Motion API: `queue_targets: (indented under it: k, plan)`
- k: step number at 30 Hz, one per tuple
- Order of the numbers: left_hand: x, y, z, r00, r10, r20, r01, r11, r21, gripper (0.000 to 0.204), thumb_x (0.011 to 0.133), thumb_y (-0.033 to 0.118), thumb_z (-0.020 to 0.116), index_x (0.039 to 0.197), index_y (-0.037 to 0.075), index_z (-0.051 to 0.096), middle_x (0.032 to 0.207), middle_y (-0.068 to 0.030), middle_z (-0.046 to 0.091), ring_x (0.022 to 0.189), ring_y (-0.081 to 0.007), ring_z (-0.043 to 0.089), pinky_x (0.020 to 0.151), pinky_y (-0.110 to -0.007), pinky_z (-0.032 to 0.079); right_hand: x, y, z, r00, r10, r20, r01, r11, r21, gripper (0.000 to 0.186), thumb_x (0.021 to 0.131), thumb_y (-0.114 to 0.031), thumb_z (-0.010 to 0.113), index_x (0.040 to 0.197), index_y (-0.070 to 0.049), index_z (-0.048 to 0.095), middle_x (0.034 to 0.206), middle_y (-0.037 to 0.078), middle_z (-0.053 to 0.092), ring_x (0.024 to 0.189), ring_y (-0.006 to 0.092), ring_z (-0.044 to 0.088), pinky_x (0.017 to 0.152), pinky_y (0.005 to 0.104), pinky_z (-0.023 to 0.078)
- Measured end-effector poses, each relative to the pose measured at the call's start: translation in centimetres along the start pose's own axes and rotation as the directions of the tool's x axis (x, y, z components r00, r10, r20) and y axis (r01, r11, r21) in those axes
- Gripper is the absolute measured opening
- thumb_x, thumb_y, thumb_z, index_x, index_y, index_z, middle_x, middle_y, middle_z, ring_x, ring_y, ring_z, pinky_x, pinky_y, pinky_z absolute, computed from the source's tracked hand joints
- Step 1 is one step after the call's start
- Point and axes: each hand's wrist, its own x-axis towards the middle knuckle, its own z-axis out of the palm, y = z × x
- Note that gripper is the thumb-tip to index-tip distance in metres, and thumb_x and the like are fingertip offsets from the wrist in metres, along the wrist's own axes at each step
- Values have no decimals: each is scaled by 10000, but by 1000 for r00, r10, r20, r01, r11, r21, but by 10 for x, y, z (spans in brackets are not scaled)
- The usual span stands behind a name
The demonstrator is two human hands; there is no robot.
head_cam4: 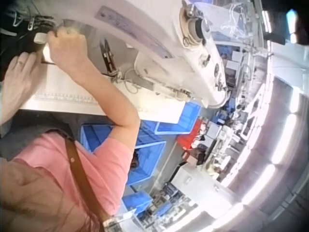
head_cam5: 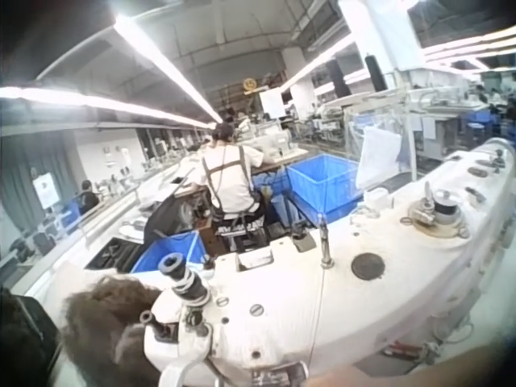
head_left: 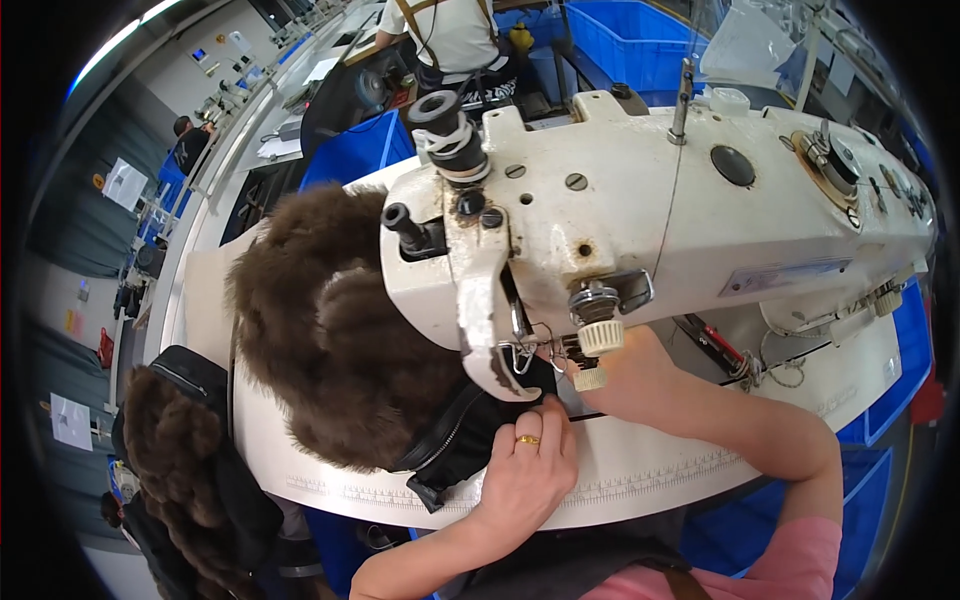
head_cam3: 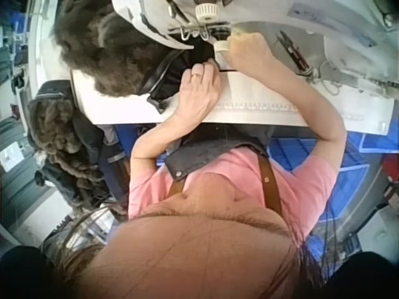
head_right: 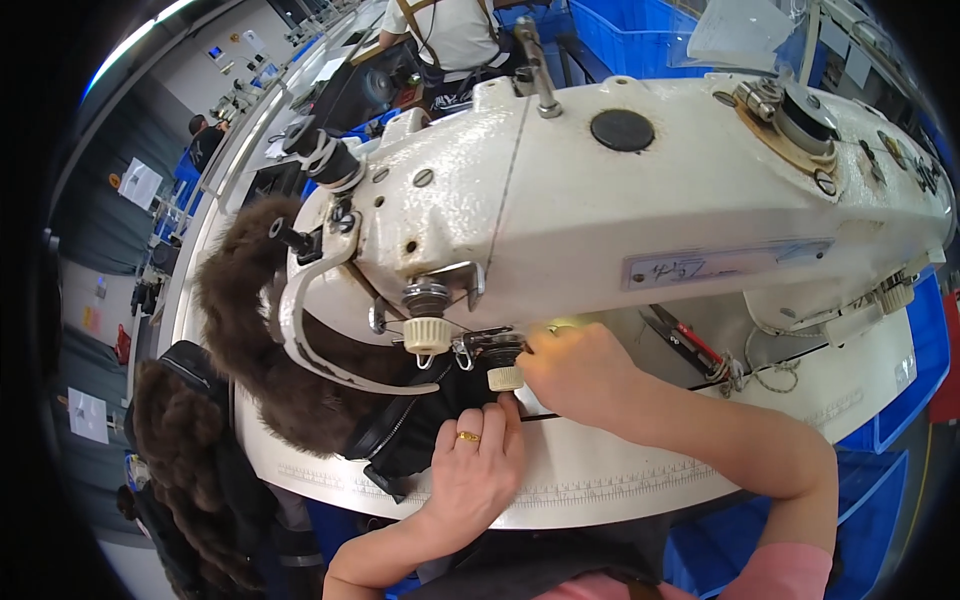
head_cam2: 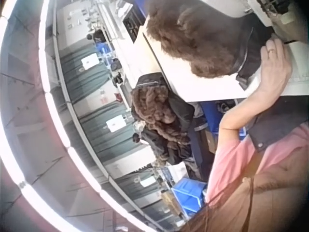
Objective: Sewing a fur lining or collar using an industrial sewing machine at a garment workstation.
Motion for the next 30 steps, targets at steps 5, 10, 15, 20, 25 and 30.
queue_targets:
  k: [5,10,15,20,25,30]
  plan:
    - [-1,-4,2,1000,-16,-26,14,996,-88,391,716,96,614,1059,-88,653,856,-88,530,758,-197,490,607,-294,380,-14,-5,-16,998,-68,10,68,996,55,170,768,-190,654,938,-188,673,701,11,587,580,204,607,456,344,458]
    - [1,-5,2,999,-33,-31,27,985,-170,407,711,71,617,1084,-88,641,839,-85,509,741,-202,502,597,-302,395,-11,-2,-14,991,-78,-105,85,994,69,57,707,-155,658,737,-127,618,677,-7,542,571,161,614,445,320,460]
    - [6,-12,11,994,-56,-93,39,984,-175,358,677,80,611,1007,-57,645,835,-102,506,743,-230,511,621,-325,451,-10,0,-9,997,-57,-60,60,997,48,58,719,-137,649,764,-127,614,661,-12,530,559,153,616,432,310,450]
    - [15,-21,13,1000,-5,-30,1,990,-138,356,703,76,606,1024,-68,665,825,-88,519,753,-210,521,639,-282,421,-8,1,-8,993,-13,-120,30,990,140,59,729,-142,654,760,-121,609,673,0,551,561,160,620,438,310,456]
    - [17,-25,18,999,-9,-53,3,994,-111,293,710,68,603,974,-42,664,814,-103,532,754,-222,542,666,-300,439,-3,0,-7,995,19,-97,-3,987,160,86,731,-157,673,761,-112,606,701,22,582,568,185,624,452,324,471]
    - [13,-24,18,988,-93,-126,67,977,-201,288,720,51,608,996,-28,633,868,-127,578,802,-248,576,721,-332,467,3,-1,1,991,-9,-136,54,941,335,161,735,-206,709,750,-89,599,662,46,575,559,255,615,493,367,493]
